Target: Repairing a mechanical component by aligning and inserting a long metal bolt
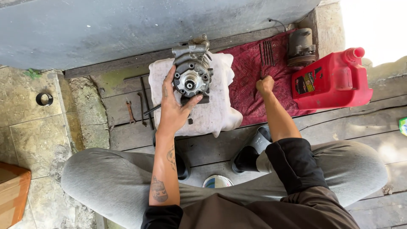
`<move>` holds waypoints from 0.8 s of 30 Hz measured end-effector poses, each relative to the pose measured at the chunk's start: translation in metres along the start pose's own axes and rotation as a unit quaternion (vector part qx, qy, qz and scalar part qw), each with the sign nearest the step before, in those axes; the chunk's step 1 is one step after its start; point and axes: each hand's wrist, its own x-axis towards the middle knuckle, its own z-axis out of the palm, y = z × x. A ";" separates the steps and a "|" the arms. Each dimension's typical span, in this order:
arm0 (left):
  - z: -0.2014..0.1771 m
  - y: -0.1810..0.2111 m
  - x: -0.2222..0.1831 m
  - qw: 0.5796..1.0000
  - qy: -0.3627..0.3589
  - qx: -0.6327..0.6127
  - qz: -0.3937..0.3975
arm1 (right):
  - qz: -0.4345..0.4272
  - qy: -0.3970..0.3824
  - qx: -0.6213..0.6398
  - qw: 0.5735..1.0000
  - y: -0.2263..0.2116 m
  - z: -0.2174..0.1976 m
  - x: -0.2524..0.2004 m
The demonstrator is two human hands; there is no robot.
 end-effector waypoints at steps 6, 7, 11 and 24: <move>0.000 0.005 0.001 1.000 -0.002 -0.008 -0.001 | 0.003 0.021 -0.005 1.000 0.015 -0.001 0.000; 0.001 0.004 0.001 1.000 -0.003 -0.006 -0.002 | 0.005 0.019 -0.004 1.000 0.015 -0.001 -0.003; 0.003 0.004 0.001 1.000 -0.004 -0.006 -0.003 | 0.005 0.030 -0.002 1.000 0.012 0.000 -0.015; 0.007 0.002 0.001 1.000 -0.005 -0.012 -0.010 | 0.013 0.016 -0.011 1.000 0.032 0.014 -0.008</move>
